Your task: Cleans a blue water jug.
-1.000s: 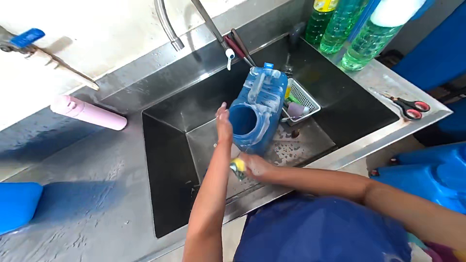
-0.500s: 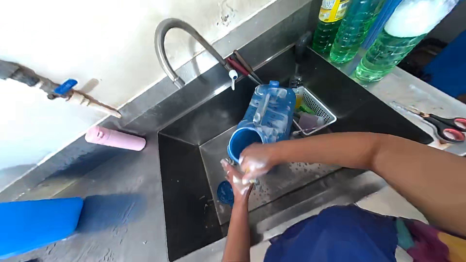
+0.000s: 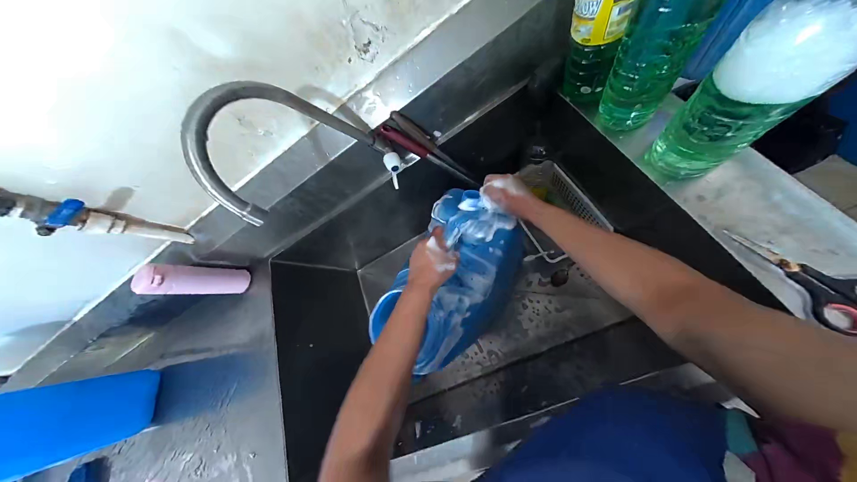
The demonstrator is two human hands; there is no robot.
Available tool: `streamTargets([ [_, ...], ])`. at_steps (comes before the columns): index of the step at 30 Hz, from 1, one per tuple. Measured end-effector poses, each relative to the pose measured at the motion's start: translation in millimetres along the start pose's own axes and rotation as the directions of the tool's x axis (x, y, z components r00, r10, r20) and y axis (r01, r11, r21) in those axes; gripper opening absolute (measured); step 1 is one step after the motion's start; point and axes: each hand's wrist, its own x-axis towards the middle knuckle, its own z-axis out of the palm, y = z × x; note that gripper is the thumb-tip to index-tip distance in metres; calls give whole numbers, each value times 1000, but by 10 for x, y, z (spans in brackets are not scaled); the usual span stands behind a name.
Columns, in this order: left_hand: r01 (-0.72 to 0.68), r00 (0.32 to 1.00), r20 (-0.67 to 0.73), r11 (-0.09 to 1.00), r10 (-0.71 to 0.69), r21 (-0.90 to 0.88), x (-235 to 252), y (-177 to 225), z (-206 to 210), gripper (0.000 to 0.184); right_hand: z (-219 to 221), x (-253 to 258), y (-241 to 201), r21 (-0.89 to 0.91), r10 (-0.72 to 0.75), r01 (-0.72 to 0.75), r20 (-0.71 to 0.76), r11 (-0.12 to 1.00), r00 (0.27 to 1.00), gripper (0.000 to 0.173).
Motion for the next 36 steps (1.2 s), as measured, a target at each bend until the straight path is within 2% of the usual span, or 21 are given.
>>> streamTargets([
  [2,-114,985,140,990,102,81,-265,-203,-10,55,135,-61,-38,124,89,-113,184,986,979,26],
  [3,-162,967,218,977,130,136,-444,-317,-22,52,275,-232,-191,119,29,-62,264,991,964,23],
  [5,-177,940,323,968,112,180,-863,-501,-5,39,539,-852,-712,85,-226,209,422,974,878,32],
  [7,-147,944,321,967,75,207,-1273,-519,104,33,559,-1401,-1070,62,-265,275,532,960,805,40],
  [9,-225,974,75,948,214,225,-1547,-520,377,29,532,-1478,-829,-24,-18,37,556,999,831,36],
  [11,-338,862,-302,906,407,257,-1537,-582,705,21,550,-1338,-325,-73,260,-266,565,961,783,40],
  [13,-379,726,-515,890,456,255,-1444,-707,801,18,627,-1294,-206,1,359,-408,474,913,804,43],
  [14,-374,673,-602,900,429,223,-1401,-825,776,19,665,-1279,-353,52,318,-364,384,930,867,43],
  [16,-354,636,-723,935,270,38,-1409,-1093,631,24,799,-1408,-1010,98,3,-18,145,995,989,35],
  [18,-413,627,-773,882,96,-225,-1399,-1295,580,29,1073,-1673,-1660,-35,-433,432,-52,901,900,32],
  [20,-439,697,-717,782,-13,-441,-1358,-1499,744,34,1401,-1841,-1758,-231,-627,602,-50,765,778,29],
  [21,-416,750,-661,767,-15,-489,-1312,-1687,870,37,1479,-1821,-1553,-347,-630,577,-54,739,774,24],
  [22,-377,825,-564,768,25,-518,-1275,-1924,989,46,1406,-1755,-1258,-453,-550,463,-74,762,832,23],
  [24,-253,955,-281,771,100,-585,-1207,-2455,1179,77,870,-1509,-563,-602,-212,87,-139,794,967,31],
  [26,-93,995,-95,659,33,-746,-1189,-2678,1260,88,357,-1219,-155,-609,195,-301,-236,734,952,44],
  [27,-26,999,-48,579,-24,-815,-1201,-2651,1258,78,390,-1178,-162,-596,293,-395,-264,700,919,49],
  [28,36,996,-10,517,-86,-855,-1193,-2605,1245,63,698,-1243,-269,-597,261,-369,-263,712,929,49],
  [30,100,982,12,468,-187,-878,-1142,-2580,1224,52,1833,-1591,-682,-590,34,-80,-88,803,996,49],
  [32,17,978,-113,613,-173,-790,-1141,-2633,1228,50,2668,-1970,-1151,-506,-134,211,184,836,974,41],
  [34,-43,964,-233,791,-127,-611,-1205,-2616,1167,46,2545,-2025,-1226,-528,-200,322,276,786,940,31],
  [36,-19,963,-241,868,-117,-497,-1267,-2571,1108,46,1790,-1980,-732,-694,-239,185,18,696,971,25],
])
